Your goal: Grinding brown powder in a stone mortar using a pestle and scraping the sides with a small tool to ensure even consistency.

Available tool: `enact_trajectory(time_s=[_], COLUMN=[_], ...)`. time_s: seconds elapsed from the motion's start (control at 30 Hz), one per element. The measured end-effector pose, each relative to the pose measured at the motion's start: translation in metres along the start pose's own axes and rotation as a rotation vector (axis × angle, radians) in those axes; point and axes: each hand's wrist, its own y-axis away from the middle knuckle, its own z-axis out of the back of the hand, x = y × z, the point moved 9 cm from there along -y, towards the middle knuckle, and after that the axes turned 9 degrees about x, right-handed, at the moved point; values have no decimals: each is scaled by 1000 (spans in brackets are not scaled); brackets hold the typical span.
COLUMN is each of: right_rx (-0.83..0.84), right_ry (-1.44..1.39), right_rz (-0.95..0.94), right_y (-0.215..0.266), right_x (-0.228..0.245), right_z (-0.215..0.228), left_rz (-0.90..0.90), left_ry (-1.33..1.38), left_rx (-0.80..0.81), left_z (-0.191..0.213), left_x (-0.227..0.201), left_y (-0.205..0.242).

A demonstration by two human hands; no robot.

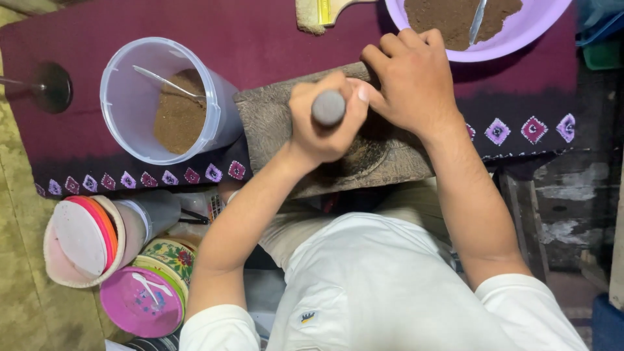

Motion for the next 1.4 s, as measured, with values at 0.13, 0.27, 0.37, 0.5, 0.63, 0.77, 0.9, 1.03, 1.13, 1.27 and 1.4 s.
enact_trajectory(time_s=[0.13, 0.27, 0.37, 0.5, 0.63, 0.77, 0.9, 1.03, 1.13, 1.27, 1.4], right_rx=[-81, -78, -138, -218, -201, -205, -141, -66, -124, -245, -489], right_ry=[-283, -585, -732, -837, -773, -931, -1177, -1392, -1494, -1624, -1670], right_rz=[11, -16, 49, 192, 185, 197, 37, -103, -274, -249, -11], right_y=[-10, -18, -27, -46, -75, -106, -124, -106, -67, -4, 39], right_x=[-9, -25, -24, -7, -6, 8, 6, 15, 13, 28, 38], right_z=[12, 13, 29, 76, 71, 52, 21, 27, 39, 54, 76], left_rz=[74, 197, 269, 264, 278, 408, 639, 703, 728, 695, 667], left_ry=[0, -353, -353, -229, -166, -357, -733, -779, -761, -786, -849], left_rx=[-10, 23, 28, 6, -19, -76, 0, -3, 73, 330, 399], left_z=[15, 28, 41, 56, 70, 93, 99, 98, 84, 54, 46], left_x=[37, 82, 104, 125, 122, 132, 159, 165, 156, 134, 118], left_y=[-14, -13, -15, -20, -22, -16, -6, -2, -1, 1, 8])
